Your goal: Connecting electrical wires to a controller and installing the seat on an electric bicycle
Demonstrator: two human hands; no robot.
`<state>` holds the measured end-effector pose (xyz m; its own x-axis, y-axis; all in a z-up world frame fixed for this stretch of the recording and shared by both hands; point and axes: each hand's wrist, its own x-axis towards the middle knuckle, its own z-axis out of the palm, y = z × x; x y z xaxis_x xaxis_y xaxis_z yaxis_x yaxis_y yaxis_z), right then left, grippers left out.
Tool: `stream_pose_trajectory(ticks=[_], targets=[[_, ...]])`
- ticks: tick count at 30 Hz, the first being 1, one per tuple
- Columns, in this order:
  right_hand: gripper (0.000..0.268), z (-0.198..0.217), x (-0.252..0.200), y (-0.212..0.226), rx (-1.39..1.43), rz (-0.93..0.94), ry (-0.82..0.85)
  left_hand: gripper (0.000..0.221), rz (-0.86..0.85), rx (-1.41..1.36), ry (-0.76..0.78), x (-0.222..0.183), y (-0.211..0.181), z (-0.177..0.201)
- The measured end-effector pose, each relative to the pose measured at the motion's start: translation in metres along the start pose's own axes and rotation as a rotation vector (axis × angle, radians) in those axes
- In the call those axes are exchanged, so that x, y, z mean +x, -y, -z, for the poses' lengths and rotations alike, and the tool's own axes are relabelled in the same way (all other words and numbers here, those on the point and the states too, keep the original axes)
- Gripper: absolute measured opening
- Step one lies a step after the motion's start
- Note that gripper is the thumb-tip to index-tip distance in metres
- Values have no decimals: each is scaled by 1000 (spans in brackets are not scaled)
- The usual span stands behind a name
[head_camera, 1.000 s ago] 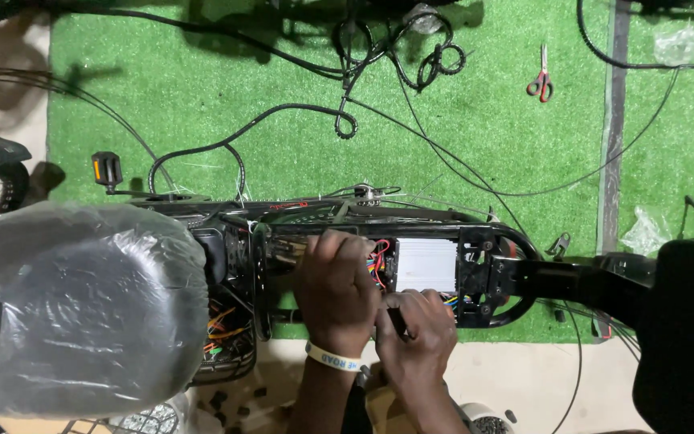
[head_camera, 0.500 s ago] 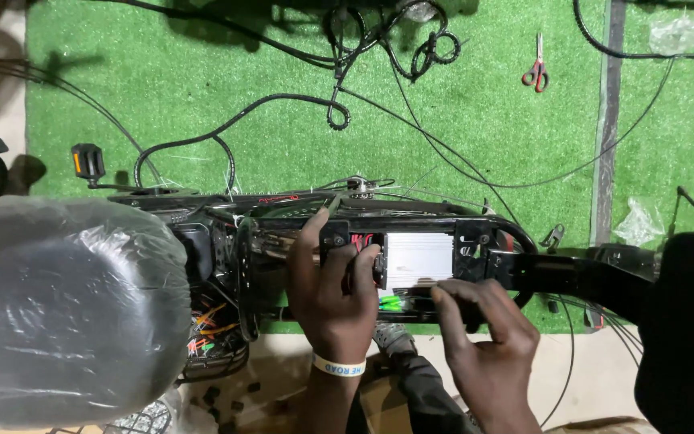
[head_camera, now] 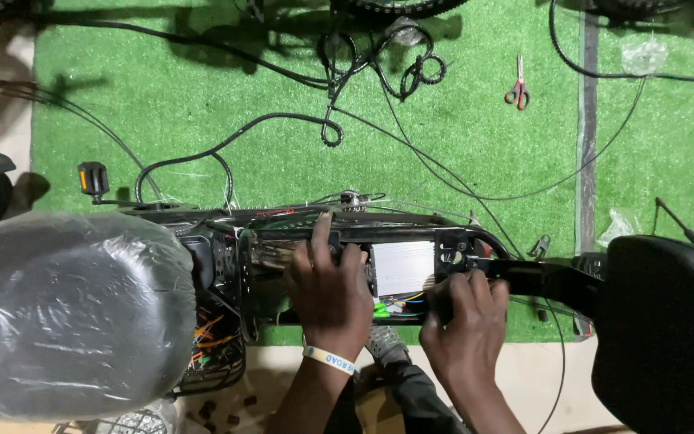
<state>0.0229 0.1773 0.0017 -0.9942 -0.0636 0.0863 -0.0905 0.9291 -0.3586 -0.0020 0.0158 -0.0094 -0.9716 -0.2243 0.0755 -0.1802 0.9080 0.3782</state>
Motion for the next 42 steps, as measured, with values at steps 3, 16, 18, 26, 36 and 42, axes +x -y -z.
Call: stream_pose_trajectory(ticks=[3,16,18,26,36,42], targets=[[14,0,5,2,-45,6,-8,7,-36,-54,2,-1,9,2],[21,38,27,31,327,75,83,10,133,-466,-338,8,-1,1],[20,37,35,52,323,178,-49,28,83,-473,-365,16,-6,7],[7,-5,38,42,156,195,-155,24,30,-839,-240,-5,21,-11],[9,8,48,38,92,167,32,33,171,-801,-221,0,7,-20],[24,11,55,13,205,228,221,43,293,-753,-120,10,6,-23]])
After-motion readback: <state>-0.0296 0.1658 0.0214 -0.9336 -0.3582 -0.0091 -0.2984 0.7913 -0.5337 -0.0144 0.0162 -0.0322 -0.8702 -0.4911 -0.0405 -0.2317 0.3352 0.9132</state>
